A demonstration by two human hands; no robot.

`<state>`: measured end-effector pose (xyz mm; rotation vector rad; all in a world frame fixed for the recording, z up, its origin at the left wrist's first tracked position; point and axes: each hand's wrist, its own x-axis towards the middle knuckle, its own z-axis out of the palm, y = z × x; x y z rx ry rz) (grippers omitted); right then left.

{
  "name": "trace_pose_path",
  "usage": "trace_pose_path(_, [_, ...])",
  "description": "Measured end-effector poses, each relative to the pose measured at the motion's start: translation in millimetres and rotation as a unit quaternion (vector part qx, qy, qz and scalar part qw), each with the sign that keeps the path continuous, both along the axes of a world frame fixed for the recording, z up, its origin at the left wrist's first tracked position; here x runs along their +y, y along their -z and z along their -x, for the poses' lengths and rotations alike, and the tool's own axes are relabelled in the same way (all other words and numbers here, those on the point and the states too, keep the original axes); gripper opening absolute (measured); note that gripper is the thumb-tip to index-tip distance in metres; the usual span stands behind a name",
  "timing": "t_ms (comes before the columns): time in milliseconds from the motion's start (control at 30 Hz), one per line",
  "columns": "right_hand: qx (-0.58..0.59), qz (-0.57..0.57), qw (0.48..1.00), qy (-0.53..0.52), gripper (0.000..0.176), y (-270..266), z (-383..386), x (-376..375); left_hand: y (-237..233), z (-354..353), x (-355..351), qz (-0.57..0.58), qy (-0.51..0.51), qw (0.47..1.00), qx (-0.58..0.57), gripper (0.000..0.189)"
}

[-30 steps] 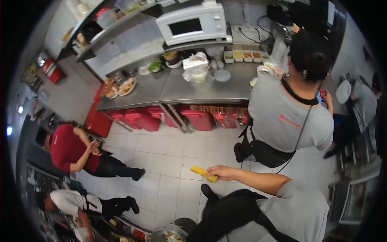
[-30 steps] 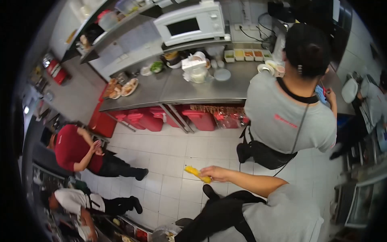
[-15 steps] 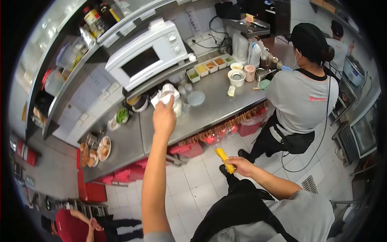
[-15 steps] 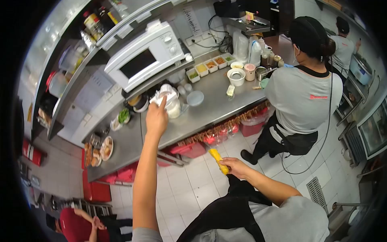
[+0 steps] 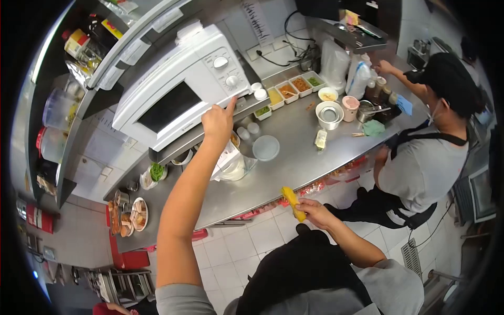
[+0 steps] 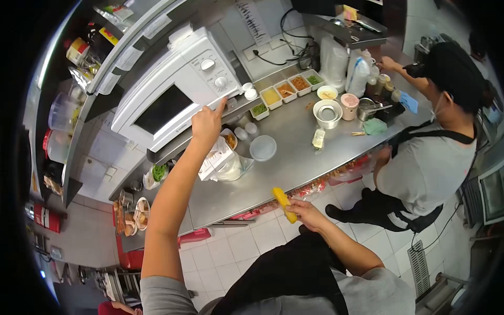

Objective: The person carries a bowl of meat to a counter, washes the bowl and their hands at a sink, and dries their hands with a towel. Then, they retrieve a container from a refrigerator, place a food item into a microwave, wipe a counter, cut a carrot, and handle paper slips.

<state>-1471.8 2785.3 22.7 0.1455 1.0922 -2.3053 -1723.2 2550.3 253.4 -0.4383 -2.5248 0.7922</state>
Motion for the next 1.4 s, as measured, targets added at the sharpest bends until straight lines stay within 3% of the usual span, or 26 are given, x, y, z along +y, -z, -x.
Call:
trace_pose_path(167, [0.045, -0.002, 0.999, 0.012, 0.030, -19, 39, 1, 6, 11, 11, -0.022, 0.017, 1.000, -0.010, 0.049])
trace_pose_path(267, [0.094, -0.035, 0.994, 0.049, 0.027, -36, 58, 9, 5, -3, 5, -0.019, 0.043, 0.999, -0.005, 0.050])
trace_pose_path(333, [0.118, -0.078, 0.987, 0.071, 0.025, -61, 71, 14, 3, -23, -11, -0.062, 0.107, 0.992, -0.030, 0.049])
trace_pose_path(400, [0.174, -0.201, 0.960, 0.090, 0.026, -81, 91, 21, 1, -54, -22, -0.096, 0.145, 0.983, -0.057, 0.049])
trace_pose_path(500, [0.259, -0.245, 0.929, 0.095, 0.029, -141, 117, 4, -5, -114, -45, -0.179, 0.228, 0.955, -0.055, 0.050])
trace_pose_path(600, [0.393, -0.332, 0.857, 0.042, 0.031, -210, 148, -35, -31, -179, -85, -0.284, 0.229, 0.931, -0.025, 0.050])
trace_pose_path(667, [0.566, -0.326, 0.749, 0.115, 0.036, -234, 180, -82, -31, -211, -131, -0.345, 0.264, 0.900, 0.024, 0.062])
trace_pose_path(733, [0.561, -0.367, 0.740, 0.057, 0.036, -270, 217, -129, -37, -230, -159, -0.361, 0.292, 0.885, 0.041, 0.072])
trace_pose_path(833, [0.621, -0.494, 0.596, 0.123, 0.036, -297, 284, -204, -42, -244, -188, -0.458, 0.365, 0.776, 0.232, 0.086])
trace_pose_path(867, [0.631, -0.525, 0.553, 0.143, 0.038, -297, 311, -227, -45, -249, -201, -0.463, 0.334, 0.785, 0.241, 0.091])
trace_pose_path(900, [0.636, -0.525, 0.547, 0.144, 0.038, -310, 327, -245, -45, -253, -214, -0.465, 0.318, 0.788, 0.249, 0.094])
trace_pose_path(967, [0.526, -0.654, 0.543, 0.023, 0.040, -329, 348, -274, -46, -260, -241, -0.435, 0.295, 0.824, 0.213, 0.099])
trace_pose_path(1033, [0.553, -0.657, 0.509, 0.062, 0.041, -313, 374, -292, -56, -258, -254, -0.367, 0.302, 0.865, 0.161, 0.106])
trace_pose_path(1100, [0.554, -0.694, 0.455, 0.073, 0.044, -298, 393, -305, -68, -254, -255, -0.402, 0.324, 0.846, 0.136, 0.092])
trace_pose_path(1200, [0.564, -0.697, 0.424, 0.126, 0.047, -278, 394, -302, -84, -245, -253, -0.408, 0.345, 0.835, 0.131, 0.083])
trace_pose_path(1333, [0.542, -0.678, 0.472, 0.155, 0.039, -292, 331, -255, -110, -217, -221, -0.323, 0.389, 0.853, 0.132, 0.073])
trace_pose_path(1400, [0.595, -0.463, 0.614, 0.235, 0.030, -278, 292, -210, -116, -186, -196, -0.312, 0.429, 0.847, 0.042, 0.065])
